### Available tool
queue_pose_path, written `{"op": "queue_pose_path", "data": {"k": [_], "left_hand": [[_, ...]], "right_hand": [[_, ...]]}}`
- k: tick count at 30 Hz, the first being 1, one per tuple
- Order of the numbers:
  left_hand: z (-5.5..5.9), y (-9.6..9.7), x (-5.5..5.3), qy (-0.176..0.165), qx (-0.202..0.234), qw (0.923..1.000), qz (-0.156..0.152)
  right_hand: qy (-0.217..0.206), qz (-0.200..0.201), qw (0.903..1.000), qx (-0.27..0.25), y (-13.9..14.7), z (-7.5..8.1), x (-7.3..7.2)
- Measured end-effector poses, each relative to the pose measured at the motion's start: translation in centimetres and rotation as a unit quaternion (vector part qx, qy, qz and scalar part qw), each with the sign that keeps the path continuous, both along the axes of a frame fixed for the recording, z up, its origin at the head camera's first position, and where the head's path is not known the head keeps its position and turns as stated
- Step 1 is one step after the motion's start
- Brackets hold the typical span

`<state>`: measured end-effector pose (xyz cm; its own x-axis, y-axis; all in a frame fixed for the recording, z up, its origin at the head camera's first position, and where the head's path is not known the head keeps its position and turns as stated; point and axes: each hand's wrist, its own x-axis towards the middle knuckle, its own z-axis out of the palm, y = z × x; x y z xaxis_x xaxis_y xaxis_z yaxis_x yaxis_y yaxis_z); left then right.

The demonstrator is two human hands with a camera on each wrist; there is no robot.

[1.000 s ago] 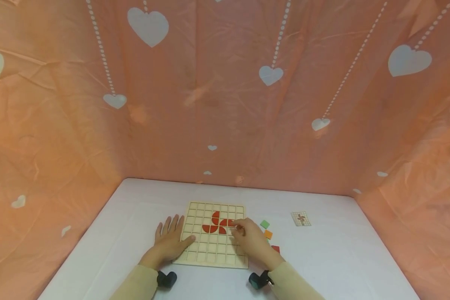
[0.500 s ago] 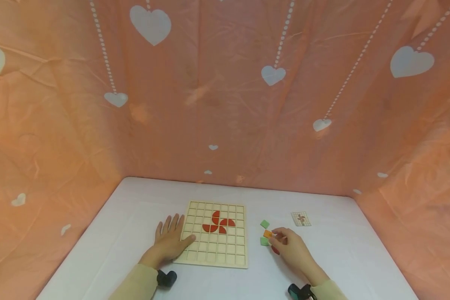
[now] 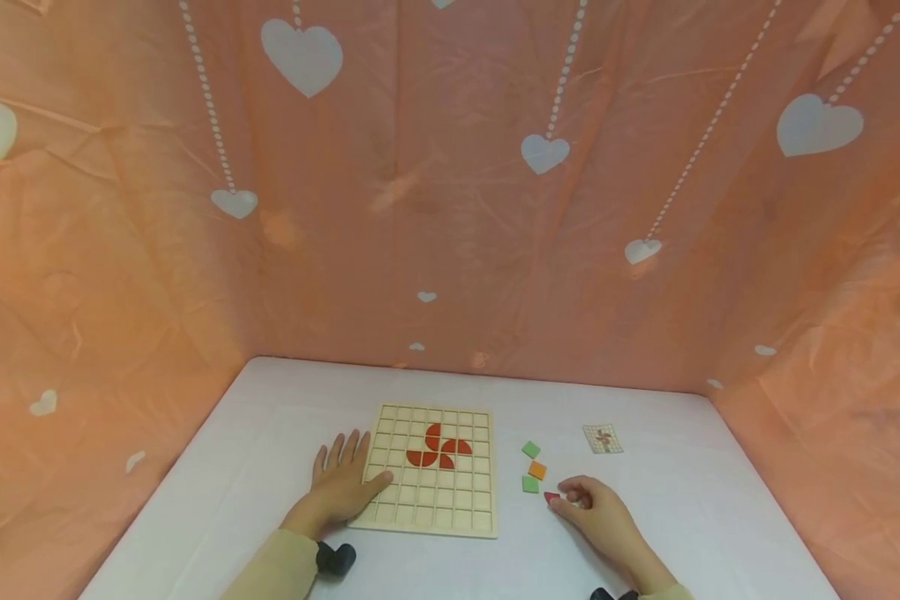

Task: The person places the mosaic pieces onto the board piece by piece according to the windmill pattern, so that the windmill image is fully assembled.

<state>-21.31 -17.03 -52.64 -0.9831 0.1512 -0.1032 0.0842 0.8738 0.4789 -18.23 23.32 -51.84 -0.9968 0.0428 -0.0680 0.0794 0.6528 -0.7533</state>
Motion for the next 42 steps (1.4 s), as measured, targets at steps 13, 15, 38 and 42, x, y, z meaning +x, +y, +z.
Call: {"op": "queue_pose_path", "data": {"k": [13,15,38,42], "left_hand": [[-0.01,0.15,-0.01,0.0,-0.003,1.0,0.003],[0.12,0.19,0.07,0.001,0.001,1.0,0.004],[-0.02,0.08,0.13,0.007,0.016,0.9998,0.004],[0.31,0.1,0.23,0.0,0.008,1.0,0.003]], "right_hand": [[0.016,-0.009,0.9996,0.024,-0.49,-0.19,0.28],[0.017,-0.008,0.9995,0.026,-0.47,-0.2,0.38],[-0.011,0.012,0.9998,-0.008,-0.32,-0.57,0.7],[-0.005,0.009,0.9999,-0.008,-0.29,-0.63,0.79]]}}
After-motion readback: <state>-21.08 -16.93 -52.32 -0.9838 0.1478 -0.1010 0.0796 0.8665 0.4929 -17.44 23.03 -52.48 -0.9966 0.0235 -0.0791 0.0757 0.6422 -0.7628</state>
